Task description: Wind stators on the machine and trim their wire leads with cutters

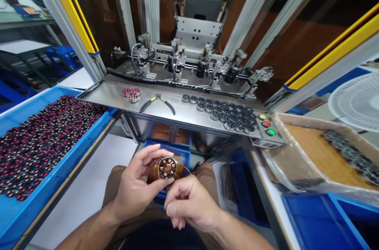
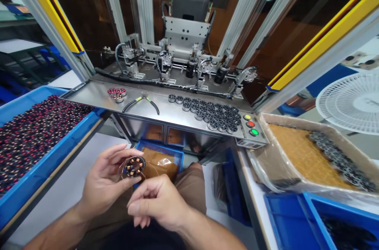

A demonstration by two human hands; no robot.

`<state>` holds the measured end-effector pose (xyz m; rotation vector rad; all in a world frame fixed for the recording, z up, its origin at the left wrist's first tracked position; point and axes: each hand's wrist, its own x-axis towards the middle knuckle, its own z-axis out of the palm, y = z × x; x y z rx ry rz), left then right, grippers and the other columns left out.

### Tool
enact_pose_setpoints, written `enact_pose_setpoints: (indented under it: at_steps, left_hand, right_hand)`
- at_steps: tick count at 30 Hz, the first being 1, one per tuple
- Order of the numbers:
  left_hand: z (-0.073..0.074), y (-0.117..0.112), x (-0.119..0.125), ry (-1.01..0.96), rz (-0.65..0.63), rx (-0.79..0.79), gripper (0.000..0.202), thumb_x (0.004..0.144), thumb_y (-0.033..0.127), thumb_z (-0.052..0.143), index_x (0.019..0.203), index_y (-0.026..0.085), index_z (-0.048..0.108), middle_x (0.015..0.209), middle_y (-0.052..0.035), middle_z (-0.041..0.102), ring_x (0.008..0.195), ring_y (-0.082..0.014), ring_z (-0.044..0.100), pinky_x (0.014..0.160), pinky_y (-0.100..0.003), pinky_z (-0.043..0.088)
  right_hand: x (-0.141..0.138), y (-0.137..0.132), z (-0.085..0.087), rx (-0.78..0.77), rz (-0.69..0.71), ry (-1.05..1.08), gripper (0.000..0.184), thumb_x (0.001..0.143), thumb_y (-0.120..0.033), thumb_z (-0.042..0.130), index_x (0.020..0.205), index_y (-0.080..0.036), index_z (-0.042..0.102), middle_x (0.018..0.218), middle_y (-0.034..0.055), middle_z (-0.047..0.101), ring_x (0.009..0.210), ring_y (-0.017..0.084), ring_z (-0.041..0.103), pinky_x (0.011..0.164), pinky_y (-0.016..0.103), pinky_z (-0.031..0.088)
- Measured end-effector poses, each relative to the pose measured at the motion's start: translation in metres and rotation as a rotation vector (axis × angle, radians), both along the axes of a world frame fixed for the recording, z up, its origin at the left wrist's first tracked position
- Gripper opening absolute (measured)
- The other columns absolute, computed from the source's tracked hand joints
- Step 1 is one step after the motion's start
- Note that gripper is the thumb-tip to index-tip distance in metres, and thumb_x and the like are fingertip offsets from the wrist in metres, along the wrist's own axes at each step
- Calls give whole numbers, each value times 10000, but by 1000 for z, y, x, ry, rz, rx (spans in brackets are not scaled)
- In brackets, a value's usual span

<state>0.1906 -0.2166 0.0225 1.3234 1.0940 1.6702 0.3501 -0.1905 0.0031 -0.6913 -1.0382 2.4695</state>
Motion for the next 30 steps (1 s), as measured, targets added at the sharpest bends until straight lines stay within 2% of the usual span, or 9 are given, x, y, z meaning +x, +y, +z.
enact_pose_setpoints:
  at_steps: [3, 4, 7, 10, 12, 17, 24, 27, 30]
  left_hand:
    - [-1, 0, -3, -71, -81, -68, 608, 782, 42, 720, 1288, 302, 506, 1176, -55, 728, 1043, -171, 706, 894, -255, 577]
    - [-2, -1, -4, -91, -112, -79, 581, 813, 52, 692, 1296, 306, 495, 1211, -66, 715, 1064, -175, 700, 911, -265, 571]
    - [-4, -4, -6, -92, -219, -110, 552, 884, 68, 607, 1343, 330, 450, 1311, -89, 659, 1142, -182, 660, 960, -286, 543]
    - [-6, -7, -3, -52, -298, -134, 579, 907, 81, 572, 1388, 356, 405, 1365, -106, 611, 1144, -190, 650, 953, -299, 544]
    - [-6, -6, 1, -55, -283, -121, 641, 862, 76, 638, 1384, 370, 411, 1340, -98, 615, 1091, -185, 665, 914, -284, 560]
    - [-4, -1, 7, -148, -214, -101, 731, 699, 38, 791, 1295, 359, 516, 1064, -22, 666, 863, -128, 689, 747, -185, 578]
    - [-6, -5, 0, -227, -268, -109, 695, 758, 38, 743, 1316, 361, 485, 1142, -39, 713, 1005, -162, 698, 831, -212, 576]
    - [-10, -9, -1, -101, -226, -87, 702, 775, 14, 714, 1324, 378, 472, 1171, -26, 715, 1031, -157, 697, 851, -211, 576]
    - [-16, -13, 1, 36, -184, -31, 729, 799, -9, 674, 1361, 387, 434, 1219, -17, 702, 1113, -147, 666, 919, -212, 555]
  right_hand:
    - [10, 10, 6, 78, 106, -19, 303, 546, -291, 913, 684, -91, 732, 563, 27, 690, 439, 93, 633, 427, 160, 515]
    - [13, 16, 9, 116, 70, -23, 316, 553, -308, 910, 702, -92, 734, 596, 37, 703, 463, 101, 647, 444, 170, 524]
    - [22, 30, 21, 187, -172, -31, 335, 691, -417, 826, 757, -109, 710, 622, 26, 707, 468, 86, 632, 448, 168, 508]
    - [23, 32, 28, 219, -216, -59, 327, 761, -416, 778, 705, -117, 659, 564, -8, 657, 431, 69, 576, 441, 173, 476]
    - [20, 29, 30, 238, -215, -81, 329, 749, -395, 790, 662, -122, 628, 534, -21, 628, 404, 60, 529, 420, 173, 430]
    - [18, 20, 26, 281, -184, -87, 365, 755, -438, 770, 644, -151, 574, 499, -42, 571, 408, 53, 449, 430, 183, 350]
    - [32, 17, 19, 536, -82, -185, 305, 796, -386, 742, 664, -148, 603, 564, -40, 533, 490, 64, 436, 491, 210, 328]
    - [36, 19, 25, 587, -168, -220, 273, 747, -380, 783, 743, -149, 638, 654, -19, 575, 567, 85, 470, 552, 226, 362]
    - [34, 20, 35, 550, -291, -200, 347, 662, -400, 839, 798, -166, 621, 724, -11, 579, 626, 105, 490, 595, 242, 392]
